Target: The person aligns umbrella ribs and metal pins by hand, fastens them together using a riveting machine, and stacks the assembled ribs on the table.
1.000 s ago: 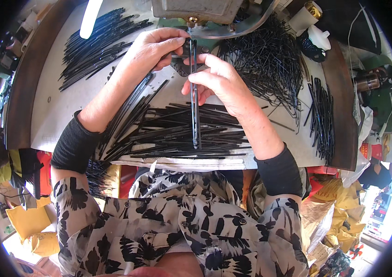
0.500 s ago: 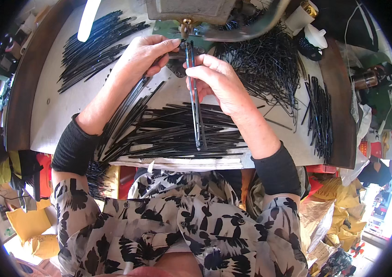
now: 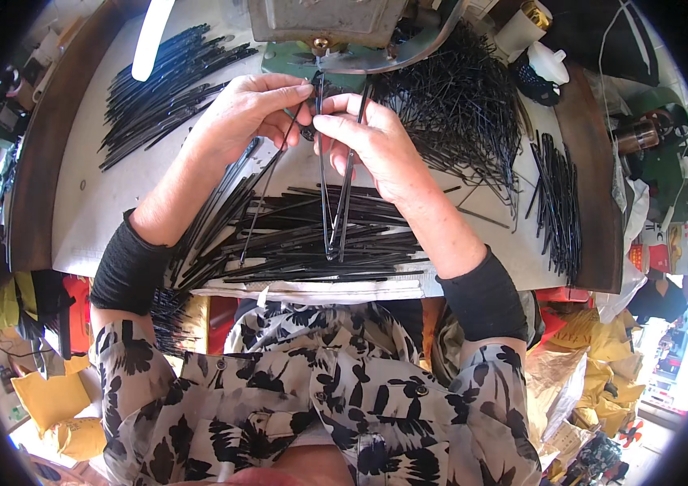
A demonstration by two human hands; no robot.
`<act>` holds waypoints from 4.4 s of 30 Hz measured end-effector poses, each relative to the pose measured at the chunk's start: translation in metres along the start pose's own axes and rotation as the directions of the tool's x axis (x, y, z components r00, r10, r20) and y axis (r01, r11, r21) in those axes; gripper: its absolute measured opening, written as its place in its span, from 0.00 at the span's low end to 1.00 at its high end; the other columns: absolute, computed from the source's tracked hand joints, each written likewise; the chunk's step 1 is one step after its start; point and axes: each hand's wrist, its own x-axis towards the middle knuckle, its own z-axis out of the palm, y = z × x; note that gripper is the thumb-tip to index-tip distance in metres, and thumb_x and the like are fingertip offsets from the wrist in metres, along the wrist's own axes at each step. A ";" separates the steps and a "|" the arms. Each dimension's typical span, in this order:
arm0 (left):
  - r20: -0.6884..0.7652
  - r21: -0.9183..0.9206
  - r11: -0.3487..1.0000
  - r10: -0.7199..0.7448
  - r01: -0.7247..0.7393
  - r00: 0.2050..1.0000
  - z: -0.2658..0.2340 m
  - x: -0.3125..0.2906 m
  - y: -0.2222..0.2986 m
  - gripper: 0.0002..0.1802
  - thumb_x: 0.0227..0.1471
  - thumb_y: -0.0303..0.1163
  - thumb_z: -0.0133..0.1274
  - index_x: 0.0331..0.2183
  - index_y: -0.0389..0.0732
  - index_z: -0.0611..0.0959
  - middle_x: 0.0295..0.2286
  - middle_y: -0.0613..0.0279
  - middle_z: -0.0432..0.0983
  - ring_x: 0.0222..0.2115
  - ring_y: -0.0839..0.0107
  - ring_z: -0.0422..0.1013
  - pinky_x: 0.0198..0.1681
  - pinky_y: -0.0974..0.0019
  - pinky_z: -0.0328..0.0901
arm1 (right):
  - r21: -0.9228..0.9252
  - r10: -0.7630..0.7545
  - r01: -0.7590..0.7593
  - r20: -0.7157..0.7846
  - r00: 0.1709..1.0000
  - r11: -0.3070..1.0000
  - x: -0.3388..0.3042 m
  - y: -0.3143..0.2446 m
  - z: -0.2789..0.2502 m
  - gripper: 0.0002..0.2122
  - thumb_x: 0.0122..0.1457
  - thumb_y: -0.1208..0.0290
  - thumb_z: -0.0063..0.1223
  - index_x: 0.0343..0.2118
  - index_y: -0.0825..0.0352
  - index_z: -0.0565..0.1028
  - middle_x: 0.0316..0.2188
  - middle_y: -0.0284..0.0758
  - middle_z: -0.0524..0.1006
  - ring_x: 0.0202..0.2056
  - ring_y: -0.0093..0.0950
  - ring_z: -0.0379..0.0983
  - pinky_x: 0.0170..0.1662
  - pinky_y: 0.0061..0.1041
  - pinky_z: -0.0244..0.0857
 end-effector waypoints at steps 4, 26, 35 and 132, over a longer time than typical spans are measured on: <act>-0.005 -0.062 0.998 0.013 -0.014 1.000 0.001 0.002 -0.002 0.15 0.53 0.39 0.52 0.32 0.35 0.78 0.21 0.65 0.74 0.16 0.79 0.69 0.18 0.78 0.63 | -0.017 -0.009 0.009 -0.011 1.000 1.000 0.001 -0.001 -0.003 0.11 0.56 0.69 0.50 0.39 0.70 0.70 0.23 0.33 0.74 0.18 0.14 0.65 0.20 0.12 0.58; -0.056 -0.020 1.000 0.015 -0.016 0.998 0.004 0.005 -0.004 0.15 0.53 0.40 0.52 0.25 0.36 0.78 0.18 0.64 0.73 0.13 0.79 0.68 0.16 0.78 0.61 | 0.017 -0.001 0.002 -0.061 0.998 1.000 0.008 -0.002 0.002 0.10 0.55 0.70 0.51 0.36 0.72 0.72 0.23 0.35 0.74 0.17 0.18 0.66 0.20 0.15 0.60; -0.059 -0.028 1.000 0.008 -0.010 0.998 0.007 0.004 -0.005 0.15 0.54 0.39 0.51 0.28 0.34 0.78 0.17 0.64 0.73 0.12 0.78 0.68 0.13 0.79 0.60 | 0.143 0.035 -0.028 -0.053 0.998 0.989 0.007 0.002 0.006 0.10 0.57 0.67 0.49 0.36 0.68 0.72 0.21 0.30 0.72 0.17 0.15 0.65 0.20 0.14 0.59; -0.020 0.624 0.758 0.256 -0.188 0.966 0.001 -0.016 -0.018 0.16 0.53 0.33 0.50 0.40 0.33 0.78 0.20 0.63 0.74 0.15 0.81 0.65 0.19 0.76 0.60 | -0.958 -0.501 -0.012 0.139 0.854 -0.287 0.008 -0.006 -0.057 0.05 0.51 0.72 0.46 0.23 0.66 0.71 0.28 0.39 0.73 0.28 0.39 0.74 0.30 0.37 0.68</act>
